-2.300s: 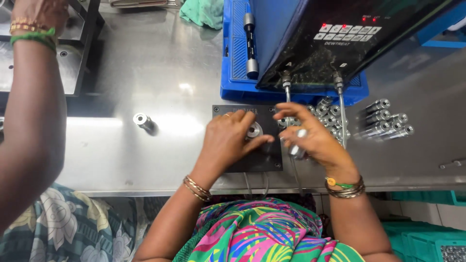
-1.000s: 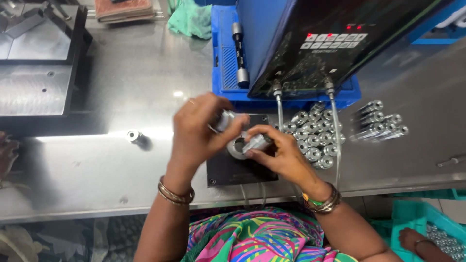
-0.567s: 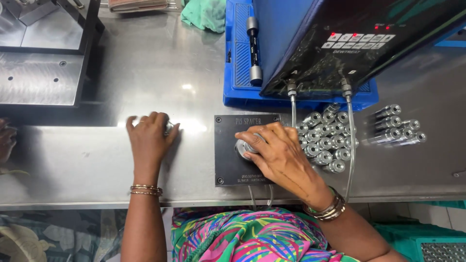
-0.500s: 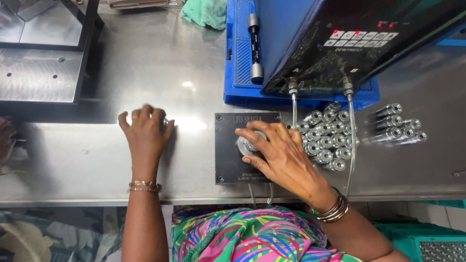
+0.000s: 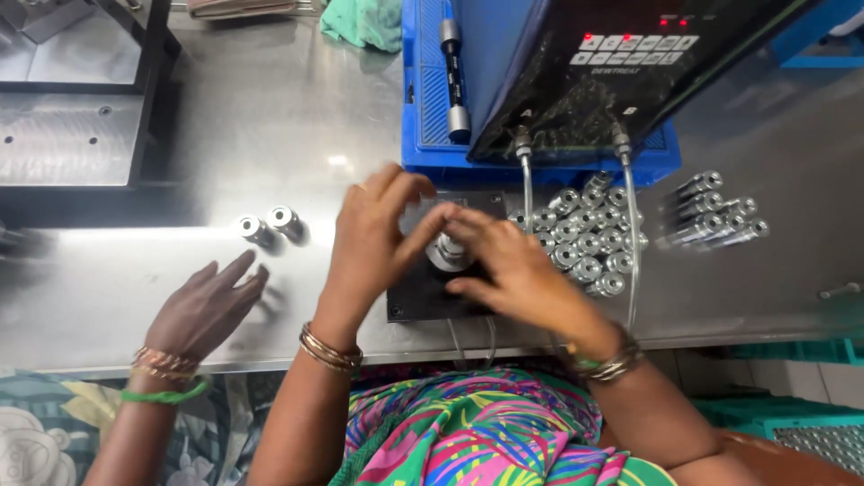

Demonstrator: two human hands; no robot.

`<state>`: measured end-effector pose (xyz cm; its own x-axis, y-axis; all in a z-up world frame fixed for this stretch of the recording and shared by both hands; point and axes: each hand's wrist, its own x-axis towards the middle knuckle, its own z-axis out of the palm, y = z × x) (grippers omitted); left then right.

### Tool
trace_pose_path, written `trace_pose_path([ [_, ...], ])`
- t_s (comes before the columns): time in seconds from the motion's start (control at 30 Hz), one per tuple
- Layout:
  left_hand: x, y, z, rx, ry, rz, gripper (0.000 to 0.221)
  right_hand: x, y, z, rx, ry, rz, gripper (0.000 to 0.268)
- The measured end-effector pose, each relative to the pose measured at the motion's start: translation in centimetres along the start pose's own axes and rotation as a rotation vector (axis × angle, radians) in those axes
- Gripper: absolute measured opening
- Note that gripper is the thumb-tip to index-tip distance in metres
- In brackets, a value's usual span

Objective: The recorder places metal spacers onto a measurement fixture to verify their height or dimensions against a digital gauge.

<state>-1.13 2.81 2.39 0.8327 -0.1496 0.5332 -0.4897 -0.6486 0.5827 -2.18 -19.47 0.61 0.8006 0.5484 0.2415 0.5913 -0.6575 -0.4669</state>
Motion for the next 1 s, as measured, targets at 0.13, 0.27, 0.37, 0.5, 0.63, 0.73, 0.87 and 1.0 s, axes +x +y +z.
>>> trace_pose_path([
  [0.13, -1.1, 1.6, 2.0, 0.205, -0.192, 0.063, 0.047, -3.6, 5.5, -7.7, 0.227, 0.298, 0.394, 0.037],
  [0.27, -1.0, 1.0, 2.9, 0.178, -0.238, 0.166, 0.034, -9.7, 15.7, -9.7, -0.106, 0.39, 0.567, 0.037],
  [0.37, -0.4, 1.6, 1.7, 0.081, -0.29, 0.276, 0.024, -12.0, 20.1, -7.8, 0.009, 0.062, 0.703, 0.066],
  [0.5, -0.4, 2.5, 0.8, 0.199, -0.437, 0.281, 0.016, -12.1, 20.2, -5.6, 0.219, -0.109, 0.606, 0.085],
  [0.63, -0.4, 2.1, 0.5, 0.191, -0.516, 0.339, 0.033, -12.3, 19.1, -5.9, 0.24, -0.058, 0.682, 0.08],
  [0.73, -0.7, 0.8, 1.0, 0.07, -0.44, 0.413, 0.043, -14.7, 23.1, -3.5, 0.172, -0.007, 0.372, 0.064],
  [0.87, 0.5, 2.7, 0.8, -0.02, -0.439, 0.249, 0.034, -16.1, 24.9, -3.2, 0.302, 0.031, 0.437, 0.062],
  [1.0, -0.1, 2.5, 1.4, 0.126, -0.51, -0.019, 0.036, -15.3, 22.1, -4.7, 0.114, -0.114, 0.506, 0.062],
])
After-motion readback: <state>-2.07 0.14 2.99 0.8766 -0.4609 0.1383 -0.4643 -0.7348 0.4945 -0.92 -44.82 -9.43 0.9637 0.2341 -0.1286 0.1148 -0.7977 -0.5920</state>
